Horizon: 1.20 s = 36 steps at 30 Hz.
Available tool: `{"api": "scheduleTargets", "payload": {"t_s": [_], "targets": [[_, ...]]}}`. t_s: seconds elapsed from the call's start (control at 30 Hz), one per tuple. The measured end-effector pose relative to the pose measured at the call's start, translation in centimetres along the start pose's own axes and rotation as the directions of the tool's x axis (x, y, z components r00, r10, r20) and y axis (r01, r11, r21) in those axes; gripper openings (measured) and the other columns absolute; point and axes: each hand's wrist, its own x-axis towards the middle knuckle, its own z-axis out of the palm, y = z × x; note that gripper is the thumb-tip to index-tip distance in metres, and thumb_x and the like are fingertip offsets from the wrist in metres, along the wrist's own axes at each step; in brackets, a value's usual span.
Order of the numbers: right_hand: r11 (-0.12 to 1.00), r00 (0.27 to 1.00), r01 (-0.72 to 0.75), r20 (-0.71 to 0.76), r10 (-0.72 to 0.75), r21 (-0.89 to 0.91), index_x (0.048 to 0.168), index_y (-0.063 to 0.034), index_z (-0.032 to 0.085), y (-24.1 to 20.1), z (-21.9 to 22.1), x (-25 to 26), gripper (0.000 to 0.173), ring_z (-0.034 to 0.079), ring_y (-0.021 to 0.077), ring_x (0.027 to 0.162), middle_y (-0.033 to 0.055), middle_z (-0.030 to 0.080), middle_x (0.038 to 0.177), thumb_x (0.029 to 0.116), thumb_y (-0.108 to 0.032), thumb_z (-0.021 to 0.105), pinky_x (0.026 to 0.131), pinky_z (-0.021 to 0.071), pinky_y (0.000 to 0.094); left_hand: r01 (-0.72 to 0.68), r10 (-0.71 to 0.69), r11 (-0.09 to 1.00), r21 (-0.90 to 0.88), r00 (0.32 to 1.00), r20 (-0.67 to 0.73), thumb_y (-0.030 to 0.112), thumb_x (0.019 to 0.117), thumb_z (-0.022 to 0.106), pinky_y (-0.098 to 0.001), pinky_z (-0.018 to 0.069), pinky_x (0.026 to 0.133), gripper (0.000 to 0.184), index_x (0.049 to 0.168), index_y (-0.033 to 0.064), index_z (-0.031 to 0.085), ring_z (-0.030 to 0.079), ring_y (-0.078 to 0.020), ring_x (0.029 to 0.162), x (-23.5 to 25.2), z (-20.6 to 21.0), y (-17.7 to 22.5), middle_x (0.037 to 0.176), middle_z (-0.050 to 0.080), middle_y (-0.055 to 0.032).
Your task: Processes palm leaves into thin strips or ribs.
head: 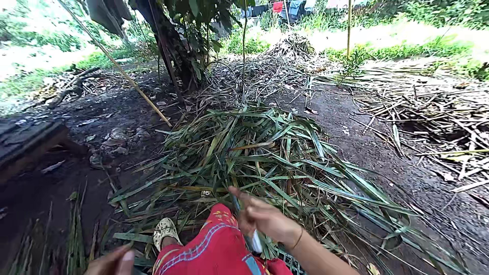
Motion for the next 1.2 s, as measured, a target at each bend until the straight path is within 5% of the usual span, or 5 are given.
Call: {"api": "scheduleTargets", "payload": {"t_s": [0.2, 0.5, 0.73, 1.0, 1.2], "targets": [[0.953, 0.943, 0.27, -0.239, -0.233, 0.137, 0.115, -0.0105, 0.064, 0.5, 5.5, 1.4, 0.027, 0.057, -0.0009, 0.061, -0.0118, 0.061, 0.069, 0.1052, -0.022, 0.042, 0.061, 0.0499, 0.0185, -0.227, 0.2, 0.966, 0.125, 0.961, 0.193, 0.01, 0.0995, 0.059, -0.0263, 0.0565, 0.083, 0.024, 0.103, -0.0076, 0.074, 0.071, -0.018, 0.087, -1.1, 6.3, 3.4, 0.096, 0.074, -0.0206], [0.716, 0.541, 0.685, -0.561, -0.626, -0.139, 0.094, -0.0214, 0.068, -8.3, -1.9, -0.5, 0.06, 0.057, 0.0029, 0.054, -0.0112, 0.059, 0.06, 0.1106, -0.032, 0.012, 0.058, 0.0528, 0.0226, -0.075, 0.053, 0.963, 0.257, 0.995, 0.088, 0.014, 0.1063, 0.05, -0.0348, 0.0557, 0.091, 0.033, 0.11, -0.0115, 0.071, 0.071, -0.026, 0.093, -8.6, 1.1, -3.2, 0.099, 0.072, -0.0247], [0.975, 0.979, 0.191, -0.054, -0.199, -0.117, 0.148, -0.0198, 0.051, -3.9, 1.9, 0.1, 0.058, 0.051, -0.0045, 0.055, -0.0166, 0.058, 0.066, 0.0999, -0.053, 0.054, 0.056, 0.0462, 0.0148, 0.001, -0.002, 0.998, -0.062, 1.0, -0.009, 0.037, 0.1086, 0.046, -0.0126, 0.0535, 0.068, 0.042, 0.107, 0.0048, 0.072, 0.062, 0.0072, 0.071, -6.4, 5.5, 1.4, 0.08, 0.07, 0.0053], [0.998, 0.997, 0.057, 0.053, -0.055, -0.038, 0.134, -0.0075, 0.059, 0.7, 6.2, 1.0, 0.036, 0.049, -0.0066, 0.058, -0.0152, 0.06, 0.075, 0.1033, -0.016, 0.043, 0.055, 0.0431, 0.0123, 0.034, -0.024, 0.983, -0.183, 0.998, 0.058, 0.02, 0.1085, 0.045, -0.0122, 0.0501, 0.065, 0.032, 0.111, -0.0001, 0.07, 0.06, 0.0044, 0.071, -5.5, 7.8, 4.9, 0.082, 0.068, 0.0027], [0.996, 0.994, 0.072, 0.086, -0.067, -0.056, 0.139, -0.0092, 0.057, 0.1, 5.7, 1.1, 0.041, 0.047, -0.008, 0.054, -0.0171, 0.058, 0.072, 0.1047, -0.03, 0.049, 0.051, 0.0418, 0.0103, 0.114, -0.11, 0.976, -0.186, 0.993, 0.034, 0.024, 0.1078, 0.045, -0.0088, 0.0384, 0.056, 0.031, 0.101, 0.0039, 0.067, 0.044, 0.0094, 0.059, -5.5, 7.8, 5.0, 0.069, 0.053, 0.0099]]}}
